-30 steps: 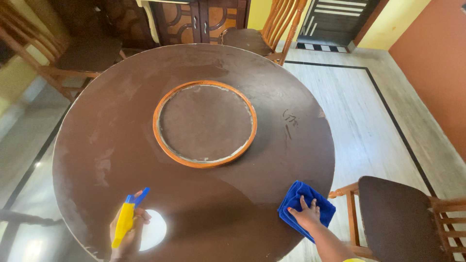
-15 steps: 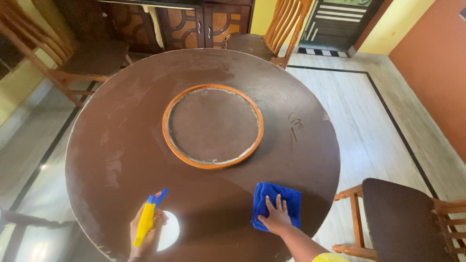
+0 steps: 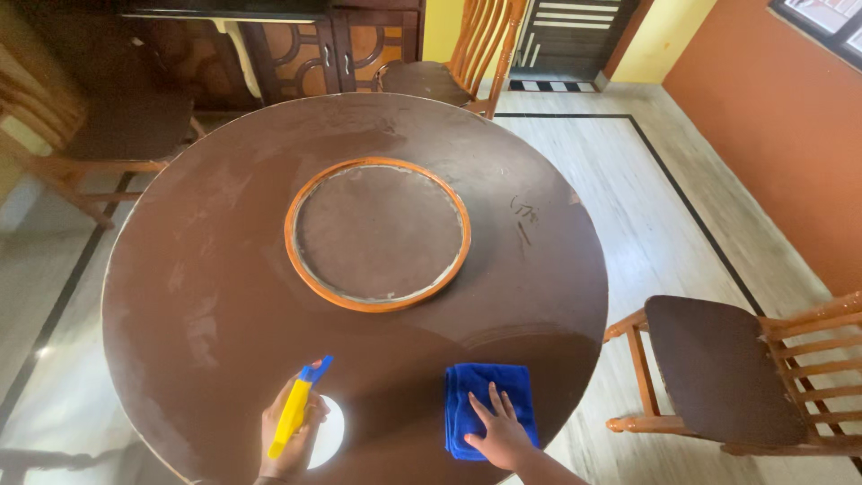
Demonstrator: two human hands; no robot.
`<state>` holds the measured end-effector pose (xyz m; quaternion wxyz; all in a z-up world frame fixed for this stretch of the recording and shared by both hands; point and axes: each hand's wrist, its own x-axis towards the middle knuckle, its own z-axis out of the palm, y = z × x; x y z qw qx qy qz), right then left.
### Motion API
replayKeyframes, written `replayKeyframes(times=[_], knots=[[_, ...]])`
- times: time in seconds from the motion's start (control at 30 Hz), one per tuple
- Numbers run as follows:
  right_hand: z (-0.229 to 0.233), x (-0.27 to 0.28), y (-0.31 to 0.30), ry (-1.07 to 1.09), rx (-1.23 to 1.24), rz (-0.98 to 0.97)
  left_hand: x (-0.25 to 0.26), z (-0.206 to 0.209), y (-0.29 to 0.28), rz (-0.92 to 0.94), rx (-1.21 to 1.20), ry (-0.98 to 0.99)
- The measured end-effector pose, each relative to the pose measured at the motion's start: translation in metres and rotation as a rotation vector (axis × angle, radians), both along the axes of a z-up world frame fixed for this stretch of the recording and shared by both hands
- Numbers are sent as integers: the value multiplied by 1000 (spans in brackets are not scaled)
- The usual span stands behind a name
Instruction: The person sprays a cleaning solution on a round dining table and wipes it with a blue cloth. They then move to nearby chairs, spraying and wiping the seats and backrests.
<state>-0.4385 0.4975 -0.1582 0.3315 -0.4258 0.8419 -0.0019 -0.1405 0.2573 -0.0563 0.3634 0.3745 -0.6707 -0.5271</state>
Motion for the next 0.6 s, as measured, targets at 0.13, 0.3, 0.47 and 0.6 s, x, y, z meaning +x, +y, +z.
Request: replayKeyframes(times=[0.13,0.3,0.47,0.6], knots=[[-33,-21,23,56,-11,-63,-4,-3,-1,1,47,-12],[-58,-62,32,20,-21,-192,-16,-12,4,21,37,23],[-71,-115,32,78,-4,-199,-29,-11,15,99,-15,-53],[-71,-171,28,100,67,-192,-44,-14,31,233,-7,-51]])
